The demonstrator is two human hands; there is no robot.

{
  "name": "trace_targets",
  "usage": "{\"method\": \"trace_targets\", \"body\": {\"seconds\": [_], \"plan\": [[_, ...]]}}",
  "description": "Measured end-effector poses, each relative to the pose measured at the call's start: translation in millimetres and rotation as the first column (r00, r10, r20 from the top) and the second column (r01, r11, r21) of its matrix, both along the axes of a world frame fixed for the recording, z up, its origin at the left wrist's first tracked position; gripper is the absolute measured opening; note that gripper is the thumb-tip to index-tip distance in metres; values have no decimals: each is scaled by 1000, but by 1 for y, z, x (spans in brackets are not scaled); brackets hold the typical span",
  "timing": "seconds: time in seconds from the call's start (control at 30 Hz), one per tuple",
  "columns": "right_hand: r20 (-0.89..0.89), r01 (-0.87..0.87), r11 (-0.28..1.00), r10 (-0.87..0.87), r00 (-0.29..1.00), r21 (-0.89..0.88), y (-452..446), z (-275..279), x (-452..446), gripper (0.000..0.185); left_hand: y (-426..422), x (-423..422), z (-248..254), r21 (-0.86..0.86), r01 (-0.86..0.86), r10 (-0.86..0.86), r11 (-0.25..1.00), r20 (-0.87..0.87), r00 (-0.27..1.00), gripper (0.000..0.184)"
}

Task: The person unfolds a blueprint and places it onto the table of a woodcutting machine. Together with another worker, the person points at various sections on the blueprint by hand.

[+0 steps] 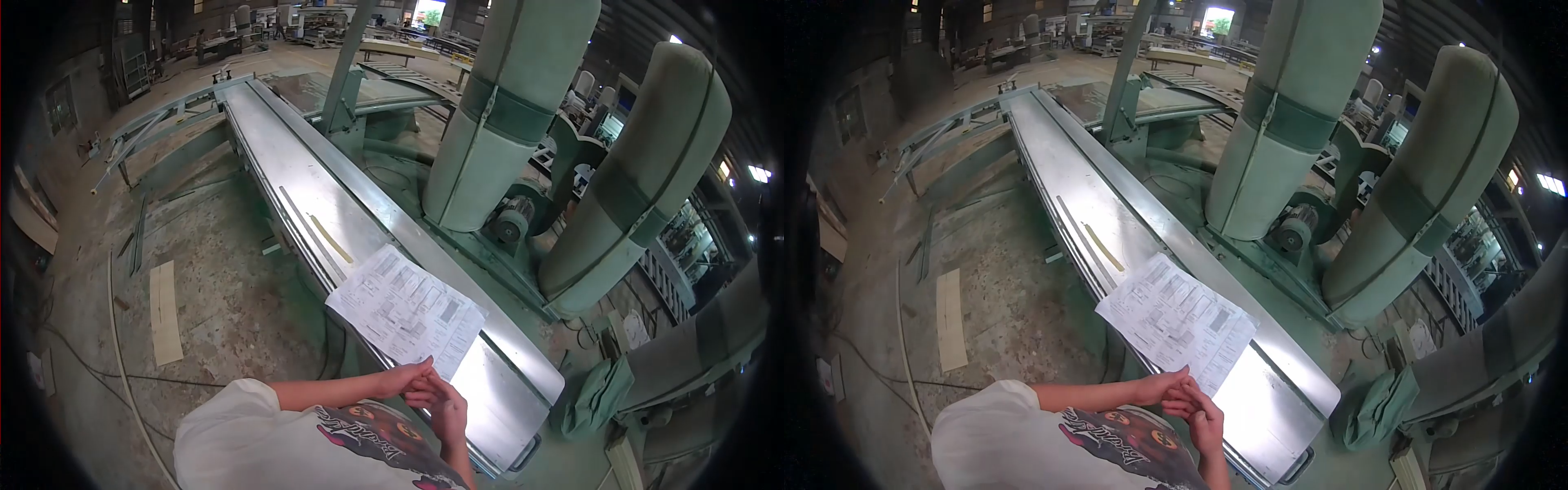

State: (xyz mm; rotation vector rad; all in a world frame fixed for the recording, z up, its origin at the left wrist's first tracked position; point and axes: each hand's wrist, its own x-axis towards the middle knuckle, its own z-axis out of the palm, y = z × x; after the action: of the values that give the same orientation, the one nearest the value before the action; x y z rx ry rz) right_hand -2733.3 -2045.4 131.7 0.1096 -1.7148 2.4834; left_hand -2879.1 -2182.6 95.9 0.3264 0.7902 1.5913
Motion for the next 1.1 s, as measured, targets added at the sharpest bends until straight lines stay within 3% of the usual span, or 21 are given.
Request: {"method": "trace_targets", "body": {"seconds": [0.07,0.17,0.2,0.27,0.3,0.37,0.43,0.47,0.53,0.57,0.73,0.8,0.9,1.0,1.1], "plan": [[91,98,994,-94,991,-39,-12,-1,-2,75,-8,-2,-5,-10,34,-34,999,11,999,69],[74,157,988,-156,985,-4,-26,-6,2,76,-15,1,-4,-57,-6,4,998,-32,999,70],[75,190,982,-189,979,-12,-29,-10,3,76,-19,0,-6,-65,28,-30,997,-33,999,70],[43,93,992,-90,995,-80,-30,-21,14,70,-24,0,-14,-23,105,-106,994,-52,993,70],[46,200,976,-197,979,-87,-35,-21,21,70,-26,4,-22,-30,212,-213,977,-49,976,70],[102,148,989,-144,984,-31,-42,-18,28,63,-30,9,-43,-61,88,-95,994,-107,990,72],[63,182,978,-176,982,-100,-52,-22,38,55,-32,14,-43,-110,122,-128,986,-49,991,76],[58,308,944,-303,951,-120,-56,-23,42,55,-31,16,-50,-130,250,-259,959,-56,964,76],[56,275,961,-274,960,-11,-63,-25,53,50,-29,20,-61,-201,126,-136,971,-36,990,80],[59,365,931,-363,930,-28,-65,-22,58,50,-22,23,-63,-154,158,-161,975,-8,987,81],[97,435,899,-429,898,-50,-71,-5,100,49,-2,53,-56,-175,336,-328,925,75,942,80],[79,497,865,-492,867,-69,-70,-1,117,48,12,76,-34,-168,314,-318,934,5,948,80],[32,603,795,-603,797,-66,-74,2,146,46,29,94,-36,-106,458,-455,883,57,889,81],[9,656,750,-658,753,-88,-73,9,180,44,44,127,-1,-142,527,-539,838,-61,840,81],[4,715,698,-715,699,-36,-69,17,222,42,65,156,7,-97,654,-660,750,-45,750,79]]}}
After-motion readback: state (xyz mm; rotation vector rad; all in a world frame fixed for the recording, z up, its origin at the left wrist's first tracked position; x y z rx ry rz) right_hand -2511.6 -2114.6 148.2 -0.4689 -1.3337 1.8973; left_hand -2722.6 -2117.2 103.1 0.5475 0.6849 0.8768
